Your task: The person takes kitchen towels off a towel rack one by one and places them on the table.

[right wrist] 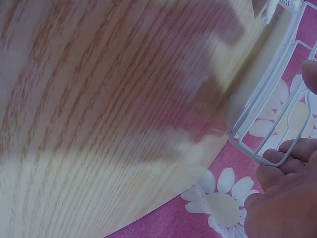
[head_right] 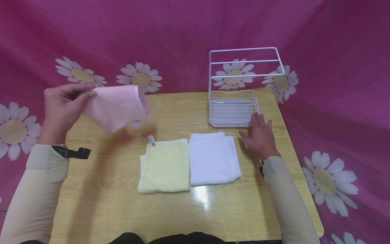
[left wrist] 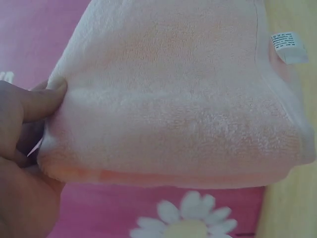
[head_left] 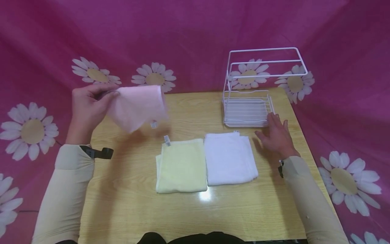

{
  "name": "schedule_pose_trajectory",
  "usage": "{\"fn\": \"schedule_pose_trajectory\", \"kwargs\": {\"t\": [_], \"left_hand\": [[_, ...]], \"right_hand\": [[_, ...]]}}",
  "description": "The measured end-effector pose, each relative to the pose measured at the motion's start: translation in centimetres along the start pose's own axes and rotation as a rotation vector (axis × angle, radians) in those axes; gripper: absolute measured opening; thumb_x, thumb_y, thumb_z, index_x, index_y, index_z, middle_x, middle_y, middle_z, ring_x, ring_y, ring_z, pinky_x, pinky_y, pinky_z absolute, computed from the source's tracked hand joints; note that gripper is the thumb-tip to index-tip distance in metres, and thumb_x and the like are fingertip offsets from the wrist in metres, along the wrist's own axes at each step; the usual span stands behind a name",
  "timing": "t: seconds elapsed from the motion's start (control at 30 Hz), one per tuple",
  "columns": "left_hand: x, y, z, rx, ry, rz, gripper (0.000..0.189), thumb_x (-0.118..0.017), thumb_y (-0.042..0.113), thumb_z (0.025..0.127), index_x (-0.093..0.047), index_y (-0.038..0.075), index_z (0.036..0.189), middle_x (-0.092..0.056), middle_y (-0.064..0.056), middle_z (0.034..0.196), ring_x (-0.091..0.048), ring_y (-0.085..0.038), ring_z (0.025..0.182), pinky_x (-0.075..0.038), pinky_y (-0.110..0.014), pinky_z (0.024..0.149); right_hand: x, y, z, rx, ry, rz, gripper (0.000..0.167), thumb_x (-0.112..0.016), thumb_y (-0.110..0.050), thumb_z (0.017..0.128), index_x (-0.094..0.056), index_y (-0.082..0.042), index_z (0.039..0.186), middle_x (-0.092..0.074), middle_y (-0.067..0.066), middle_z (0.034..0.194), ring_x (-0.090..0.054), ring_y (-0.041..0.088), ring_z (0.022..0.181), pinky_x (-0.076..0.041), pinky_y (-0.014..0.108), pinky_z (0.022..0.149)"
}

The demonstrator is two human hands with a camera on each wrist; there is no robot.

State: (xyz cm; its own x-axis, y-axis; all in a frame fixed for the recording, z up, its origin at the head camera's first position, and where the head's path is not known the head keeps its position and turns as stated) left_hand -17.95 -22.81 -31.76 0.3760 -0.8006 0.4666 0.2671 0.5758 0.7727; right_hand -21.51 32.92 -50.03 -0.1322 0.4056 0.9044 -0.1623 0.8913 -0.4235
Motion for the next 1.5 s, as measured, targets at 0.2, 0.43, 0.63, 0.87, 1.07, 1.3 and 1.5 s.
{"fn": "schedule_pose_trajectory", "kwargs": {"t": [0.2, 0.43, 0.63, 0.87, 1.07, 1.3, 1.5], "left_hand": [[0.5, -2.3, -1.9, 0.063, -0.046, 0.086, 0.021, -0.079, 0.014, 0.089, -0.079, 0.009, 0.109, -0.075, 0.0, 0.098, -0.067, -0.001, 0.09, -0.052, -0.016, 0.084], [1.0, -4.7, -3.4, 0.105, -0.067, 0.031, 0.02, -0.078, 0.01, 0.088, -0.079, 0.004, 0.107, -0.073, 0.014, 0.092, -0.066, -0.003, 0.088, -0.051, -0.014, 0.077], [1.3, -6.6, -4.1, 0.144, -0.114, 0.039, 0.02, -0.078, 0.013, 0.089, -0.079, 0.005, 0.107, -0.074, 0.009, 0.098, -0.066, -0.003, 0.092, -0.051, -0.014, 0.078], [1.1, -8.9, -5.2, 0.161, -0.178, -0.014, 0.017, -0.078, 0.005, 0.088, -0.078, -0.002, 0.104, -0.072, 0.015, 0.095, -0.065, -0.001, 0.091, -0.051, -0.013, 0.075], [1.3, -9.4, -5.6, 0.142, -0.198, 0.001, 0.015, -0.078, 0.004, 0.087, -0.079, -0.002, 0.101, -0.073, 0.014, 0.093, -0.065, -0.001, 0.088, -0.05, -0.013, 0.074], [1.9, -9.2, -5.9, 0.13, -0.254, 0.008, 0.014, -0.08, 0.003, 0.085, -0.079, -0.001, 0.099, -0.074, 0.01, 0.094, -0.066, -0.002, 0.087, -0.051, -0.013, 0.074], [2.5, -8.9, -6.3, 0.183, -0.315, 0.063, 0.015, -0.081, 0.006, 0.085, -0.08, 0.003, 0.1, -0.075, 0.009, 0.092, -0.067, 0.0, 0.086, -0.051, -0.014, 0.073]], "right_hand": [[0.0, 0.2, 0.1, 0.005, 0.014, -0.009, 0.089, -0.057, -0.045, 0.099, -0.012, 0.005, 0.158, -0.011, 0.027, 0.163, -0.001, 0.042, 0.151, 0.01, 0.057, 0.117], [-0.1, 0.1, 0.1, -0.005, 0.002, 0.007, 0.09, -0.058, -0.046, 0.098, -0.012, 0.004, 0.158, -0.011, 0.027, 0.163, 0.0, 0.042, 0.15, 0.015, 0.053, 0.116], [0.0, 0.2, -0.1, 0.003, 0.01, 0.0, 0.09, -0.059, -0.044, 0.098, -0.012, 0.005, 0.158, -0.012, 0.029, 0.162, -0.002, 0.044, 0.15, 0.014, 0.054, 0.116], [-0.1, 0.3, -0.1, 0.026, 0.017, 0.002, 0.09, -0.059, -0.043, 0.098, -0.012, 0.007, 0.157, -0.014, 0.031, 0.161, -0.004, 0.045, 0.149, 0.011, 0.056, 0.117], [-0.2, 0.2, -0.1, 0.02, 0.014, -0.005, 0.091, -0.059, -0.043, 0.099, -0.01, 0.007, 0.157, -0.013, 0.031, 0.161, -0.003, 0.045, 0.15, 0.011, 0.057, 0.117], [-0.4, 0.3, 0.0, 0.006, 0.008, -0.006, 0.092, -0.057, -0.045, 0.099, -0.008, 0.005, 0.158, -0.01, 0.028, 0.163, 0.0, 0.042, 0.151, 0.01, 0.057, 0.117], [-0.4, 0.4, 0.1, 0.008, 0.003, -0.01, 0.092, -0.055, -0.047, 0.099, -0.008, 0.006, 0.158, -0.01, 0.028, 0.163, 0.0, 0.042, 0.15, 0.011, 0.056, 0.117]]}}
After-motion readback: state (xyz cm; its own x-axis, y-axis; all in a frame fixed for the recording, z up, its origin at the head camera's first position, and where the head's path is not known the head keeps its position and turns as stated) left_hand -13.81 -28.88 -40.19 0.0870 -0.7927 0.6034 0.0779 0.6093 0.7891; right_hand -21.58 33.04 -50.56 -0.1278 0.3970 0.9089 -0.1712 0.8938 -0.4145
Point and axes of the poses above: each hand's wrist, its own z-axis towards the middle knuckle, its own x-axis out of the back of the hand, y = z × x, the point moved 1 cm from there along z, towards the middle knuckle
